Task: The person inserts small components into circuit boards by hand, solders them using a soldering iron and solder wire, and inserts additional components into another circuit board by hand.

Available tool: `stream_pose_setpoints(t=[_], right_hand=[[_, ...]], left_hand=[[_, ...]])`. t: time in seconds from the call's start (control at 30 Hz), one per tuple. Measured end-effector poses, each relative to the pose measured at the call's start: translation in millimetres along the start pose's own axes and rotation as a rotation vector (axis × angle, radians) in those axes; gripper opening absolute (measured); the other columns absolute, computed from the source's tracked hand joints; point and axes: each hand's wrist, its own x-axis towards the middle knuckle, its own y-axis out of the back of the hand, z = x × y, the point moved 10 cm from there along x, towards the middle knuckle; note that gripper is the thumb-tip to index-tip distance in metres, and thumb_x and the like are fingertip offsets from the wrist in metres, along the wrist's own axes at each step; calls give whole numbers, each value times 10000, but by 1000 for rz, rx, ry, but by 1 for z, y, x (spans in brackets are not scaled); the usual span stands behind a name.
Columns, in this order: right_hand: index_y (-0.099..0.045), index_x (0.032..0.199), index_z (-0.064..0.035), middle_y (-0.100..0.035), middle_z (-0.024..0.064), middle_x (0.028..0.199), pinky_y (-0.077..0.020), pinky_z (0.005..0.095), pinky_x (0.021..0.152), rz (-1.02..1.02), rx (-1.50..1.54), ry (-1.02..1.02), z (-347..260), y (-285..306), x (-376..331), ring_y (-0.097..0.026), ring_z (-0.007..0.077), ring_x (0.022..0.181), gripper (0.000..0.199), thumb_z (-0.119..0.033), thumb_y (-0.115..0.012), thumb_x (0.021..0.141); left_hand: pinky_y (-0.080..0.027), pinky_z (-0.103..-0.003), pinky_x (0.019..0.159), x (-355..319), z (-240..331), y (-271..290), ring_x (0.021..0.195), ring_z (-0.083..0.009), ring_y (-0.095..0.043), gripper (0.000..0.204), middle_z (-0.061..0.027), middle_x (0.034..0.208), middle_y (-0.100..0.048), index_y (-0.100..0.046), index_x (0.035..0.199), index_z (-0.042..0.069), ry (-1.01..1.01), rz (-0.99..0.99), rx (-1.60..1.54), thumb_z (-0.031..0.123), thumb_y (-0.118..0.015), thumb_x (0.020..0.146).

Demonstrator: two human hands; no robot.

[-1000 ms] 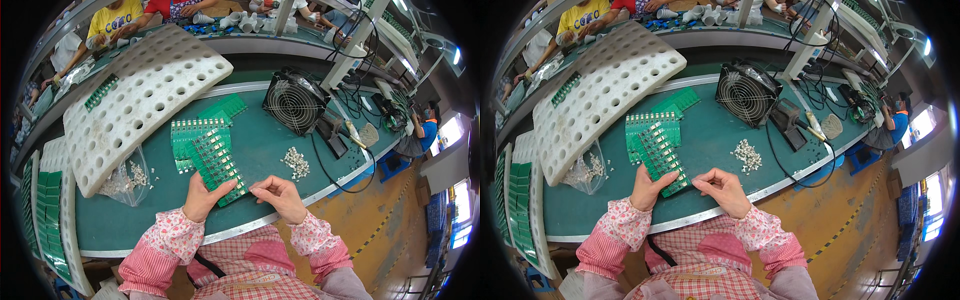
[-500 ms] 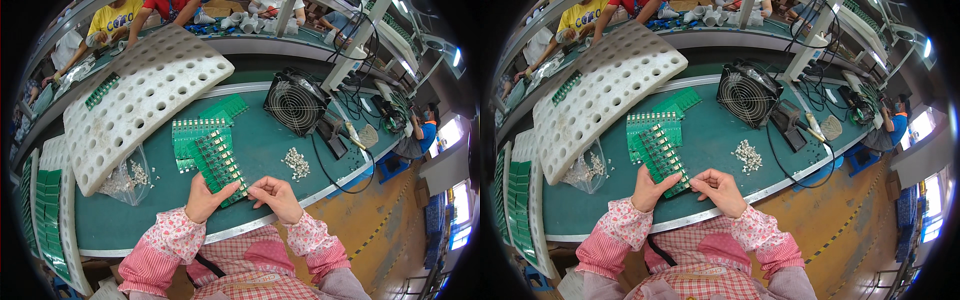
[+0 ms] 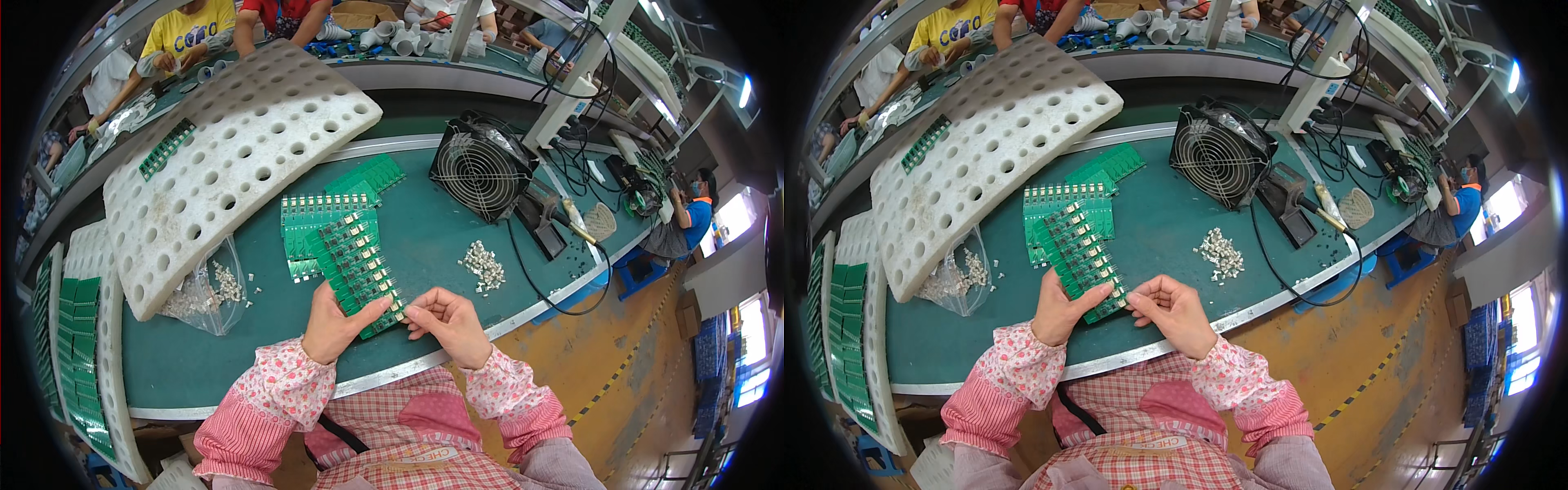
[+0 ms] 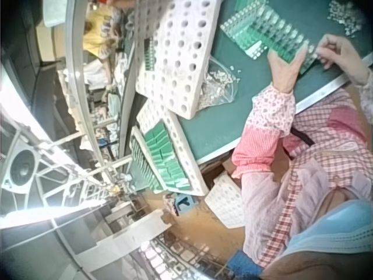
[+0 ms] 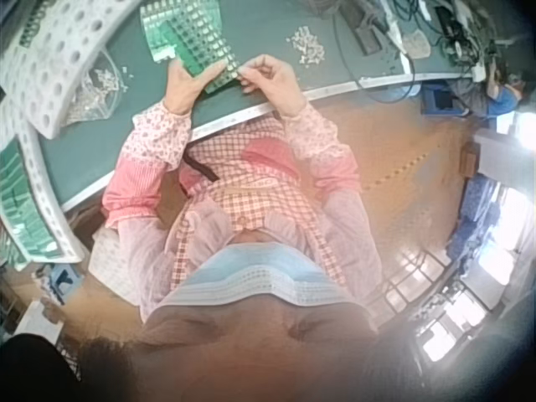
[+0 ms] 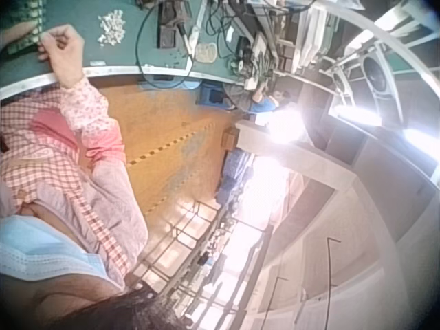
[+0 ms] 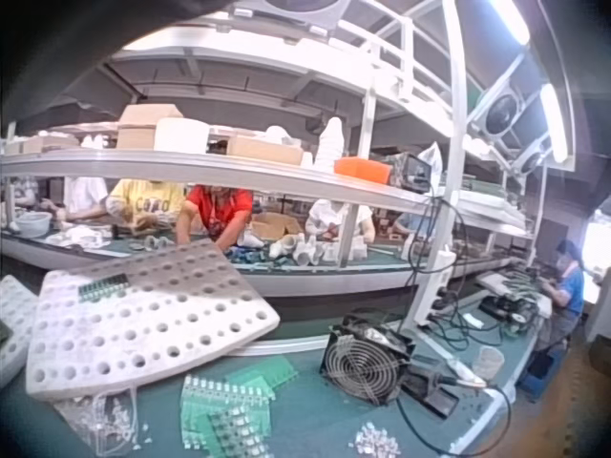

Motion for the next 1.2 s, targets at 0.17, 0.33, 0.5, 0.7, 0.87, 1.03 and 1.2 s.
stream_pose_setpoints(t=[0.17, 0.33, 0.5, 0.7, 0.87, 1.03, 1.2], right_hand=[[-522, 928, 12, -613, 75, 872, -537, 245, 719, 15, 7, 122, -1, -4, -1, -611, 110, 797, 143, -97, -607, 891], [-501, 926, 18, -579, 63, 866, -531, 228, 709, 64, -2, 196, 3, -3, -1, -588, 89, 795, 139, -78, -598, 894], [-505, 964, 13, -580, 68, 894, -521, 235, 735, 20, 63, 129, -3, -13, -9, -587, 95, 827, 154, -74, -606, 887], [-485, 1076, 19, -605, 81, 929, -503, 251, 766, -13, -115, 195, -11, -27, -28, -602, 120, 859, 273, -46, -632, 856], [-463, 1118, 32, -622, 102, 932, -495, 244, 787, 53, -211, 235, -12, -31, -31, -611, 134, 865, 311, -9, -620, 853], [-487, 1089, 52, -647, 127, 900, -521, 268, 760, 125, -19, 227, -7, -28, -23, -635, 157, 837, 246, -31, -592, 882], [-525, 1006, 45, -653, 138, 900, -529, 272, 758, 145, 99, 209, -7, -26, -21, -646, 163, 826, 167, -55, -593, 890]], left_hand=[[-495, -233, 717, 0, -1, 0, 816, -84, -596, 276, -31, 924, -635, -570, 1023, -5, 2, -7, -2, 28, -706, 785], [-497, -237, 723, 1, 0, -2, 821, -84, -597, 291, -34, 931, -637, -566, 1029, -4, -10, -42, 64, 36, -714, 781], [-505, -263, 762, 3, -11, -1, 866, -108, -604, 341, -38, 977, -619, -526, 1093, 11, 145, -97, -216, 34, -695, 798], [-509, -293, 795, -2, -21, -6, 891, -132, -607, 352, -43, 997, -604, -501, 1121, 27, 301, -178, -493, 9, -666, 811], [-508, -297, 799, -2, -19, -9, 894, -137, -610, 332, -47, 987, -613, -511, 1106, 28, 249, -217, -507, -3, -661, 810], [-504, -287, 790, -1, -14, -11, 904, -136, -613, 285, -48, 961, -628, -550, 1049, 34, 212, -230, -456, -5, -676, 797], [-490, -282, 803, 0, -10, -11, 901, -131, -609, 299, -45, 975, -633, -559, 1060, 39, 154, -216, -396, 7, -688, 793]])
